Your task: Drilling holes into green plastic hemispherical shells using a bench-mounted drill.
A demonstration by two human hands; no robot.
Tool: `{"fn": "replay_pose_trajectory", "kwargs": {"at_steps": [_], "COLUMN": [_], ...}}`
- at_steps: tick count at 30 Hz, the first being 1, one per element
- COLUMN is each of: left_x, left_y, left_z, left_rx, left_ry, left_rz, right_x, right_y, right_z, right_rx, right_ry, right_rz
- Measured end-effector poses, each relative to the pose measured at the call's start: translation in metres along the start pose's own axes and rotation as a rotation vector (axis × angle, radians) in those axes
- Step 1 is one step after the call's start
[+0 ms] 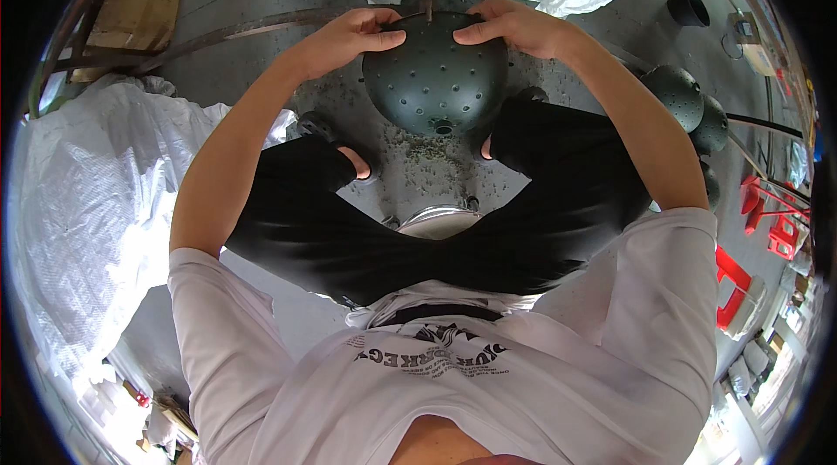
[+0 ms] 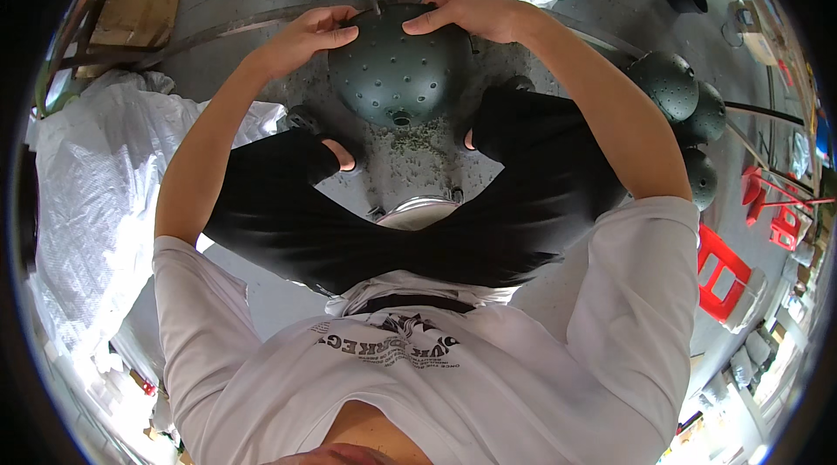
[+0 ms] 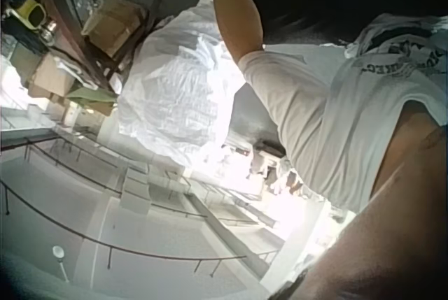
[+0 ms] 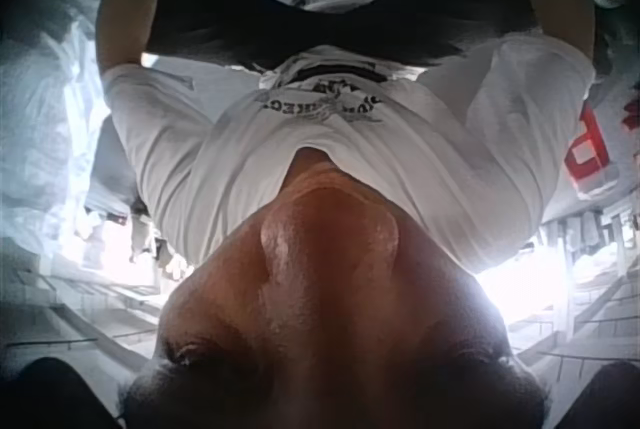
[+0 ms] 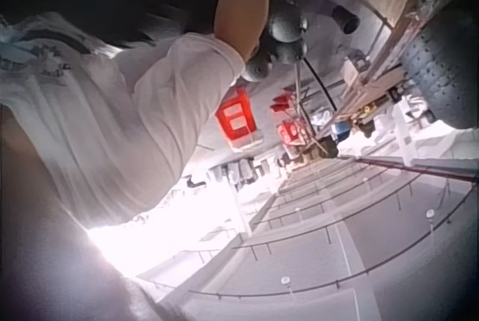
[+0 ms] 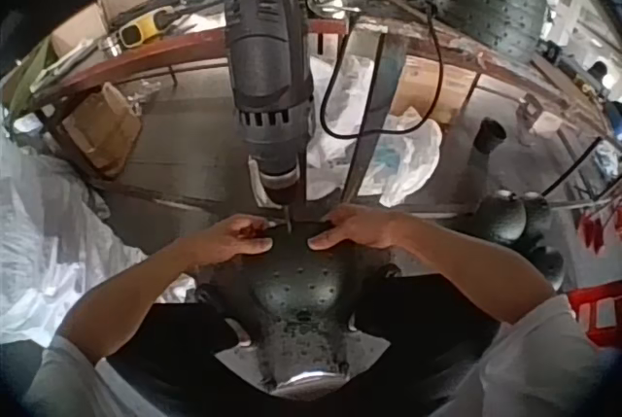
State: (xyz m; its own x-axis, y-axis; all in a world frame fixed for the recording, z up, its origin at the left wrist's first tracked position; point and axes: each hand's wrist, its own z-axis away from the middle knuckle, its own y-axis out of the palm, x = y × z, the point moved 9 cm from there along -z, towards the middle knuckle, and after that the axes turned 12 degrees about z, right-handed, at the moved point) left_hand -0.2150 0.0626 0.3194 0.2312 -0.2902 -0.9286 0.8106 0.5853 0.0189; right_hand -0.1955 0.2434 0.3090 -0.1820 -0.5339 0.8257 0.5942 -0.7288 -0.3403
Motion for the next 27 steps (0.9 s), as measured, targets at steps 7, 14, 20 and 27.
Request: {"fn": "replay_pose_trajectory", "kwargs": {"at_steps": [7, 14, 20, 27], "left_x": [-0.006, -0.006, -0.009, -0.012], "left_y": [0.000, 0.002, 0.003, 0.005], "left_z": [0.003, 0.001, 0.003, 0.005], "left_rx": [-0.047, -0.005, 0.019, 0.015], "left_ry": [0.024, 0.042, 0.041, 0.046], "left_rz": [0.074, 0.080, 0.118, 0.132], "right_x": [0.025, 0.027, 0.040, 0.040], "right_y": [0.006, 0.003, 0.003, -0.002], "right_z": [0.015, 0.019, 0.027, 0.028], "right_rx": [0.170, 0.107, 0.093, -0.018], "right_ry": [0.009, 0.024, 0.025, -0.015], "right_rz": [-0.040, -0.055, -0.079, -0.027]}}
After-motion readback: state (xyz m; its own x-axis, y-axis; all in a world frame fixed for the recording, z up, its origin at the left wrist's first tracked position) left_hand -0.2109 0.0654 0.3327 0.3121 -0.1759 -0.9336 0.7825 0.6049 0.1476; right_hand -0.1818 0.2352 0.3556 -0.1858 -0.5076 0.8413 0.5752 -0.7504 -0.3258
